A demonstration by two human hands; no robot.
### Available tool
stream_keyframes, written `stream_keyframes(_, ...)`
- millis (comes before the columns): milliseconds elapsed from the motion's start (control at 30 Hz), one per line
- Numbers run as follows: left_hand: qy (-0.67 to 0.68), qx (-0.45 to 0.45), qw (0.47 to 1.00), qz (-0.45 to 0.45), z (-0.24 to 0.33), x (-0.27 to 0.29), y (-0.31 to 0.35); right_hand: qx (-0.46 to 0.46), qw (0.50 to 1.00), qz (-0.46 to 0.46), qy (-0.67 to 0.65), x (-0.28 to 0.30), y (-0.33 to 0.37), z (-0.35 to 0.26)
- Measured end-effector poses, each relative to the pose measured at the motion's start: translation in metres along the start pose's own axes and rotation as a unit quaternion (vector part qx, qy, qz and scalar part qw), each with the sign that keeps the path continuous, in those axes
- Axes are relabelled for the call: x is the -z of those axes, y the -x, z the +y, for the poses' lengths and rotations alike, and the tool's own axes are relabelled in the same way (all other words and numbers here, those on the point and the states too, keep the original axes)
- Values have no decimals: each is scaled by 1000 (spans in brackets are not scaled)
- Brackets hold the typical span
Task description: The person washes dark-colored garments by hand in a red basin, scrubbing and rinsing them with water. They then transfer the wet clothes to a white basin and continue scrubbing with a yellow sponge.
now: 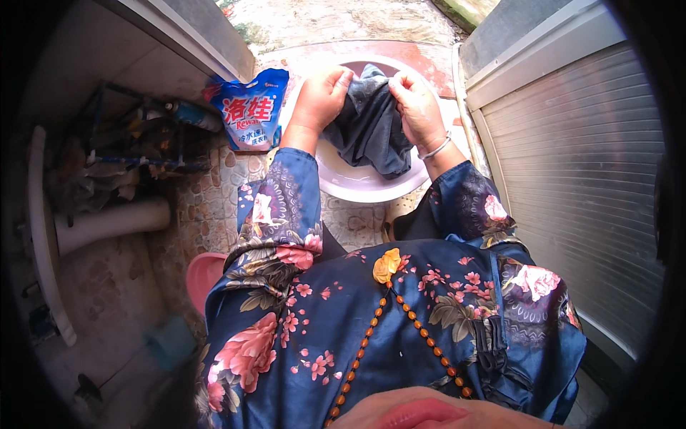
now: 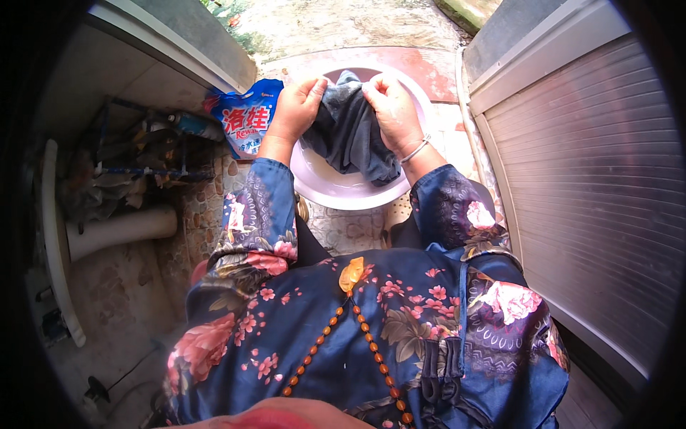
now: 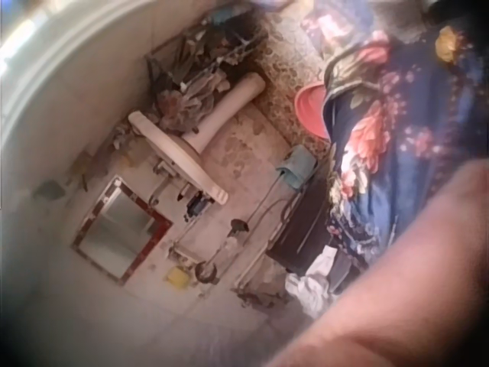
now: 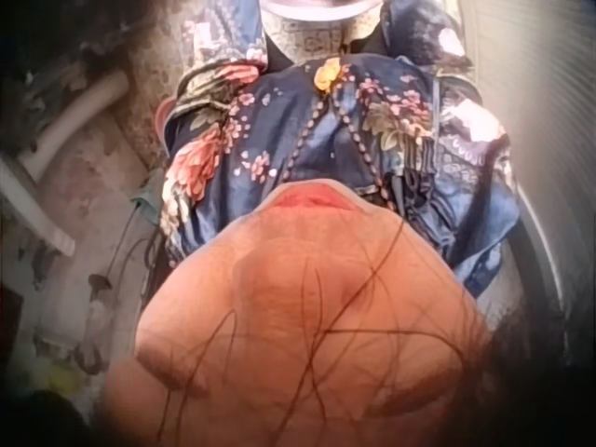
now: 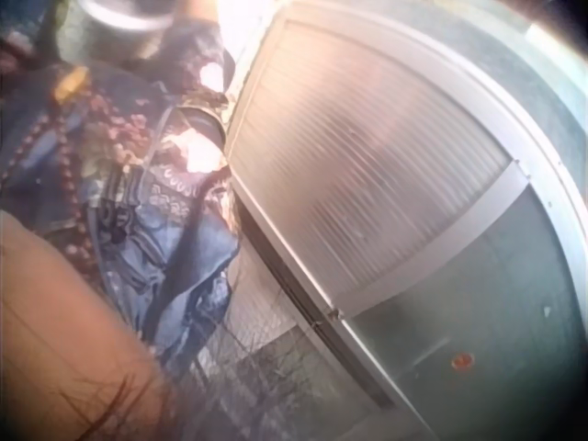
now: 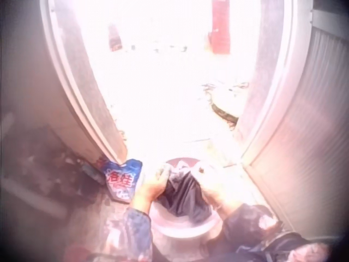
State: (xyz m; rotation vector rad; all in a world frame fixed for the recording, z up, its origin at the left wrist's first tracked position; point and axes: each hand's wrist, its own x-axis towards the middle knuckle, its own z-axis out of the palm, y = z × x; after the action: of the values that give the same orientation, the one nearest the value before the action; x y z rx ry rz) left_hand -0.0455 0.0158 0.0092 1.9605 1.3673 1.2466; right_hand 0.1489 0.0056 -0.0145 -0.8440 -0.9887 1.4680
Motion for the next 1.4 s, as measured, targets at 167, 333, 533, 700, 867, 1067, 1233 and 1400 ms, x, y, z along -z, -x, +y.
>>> stream_keyframes(167,-140,-142,979,-30,39,-52,26,33,992,93,-75,8,-26,58)
stream_keyframes(333,-191,-50,972,127,31,-45,11,-73,984,141,-79,-56,19,4)
stream_keyframes(533,-204,-151,967,35,50,-65,33,-159,975,80,-130,-33,-15,6)
stream_keyframes(700,-180,-30,975,128,27,-49,8,-111,963,155,-189,-38,0,28)
stream_keyframes(867,-204,-74,972,86,40,-55,24,-63,992,90,-64,-28,0,19)
stream_keyframes(1067,-227,19,968,108,21,-43,0,-96,969,140,-180,-49,5,19)
stream_keyframes(1233,-218,-99,967,83,37,-58,26,-117,979,33,-164,-6,-12,42)
stream_keyframes(1400,-218,-36,969,112,24,-51,12,-118,966,145,-179,-44,6,18)
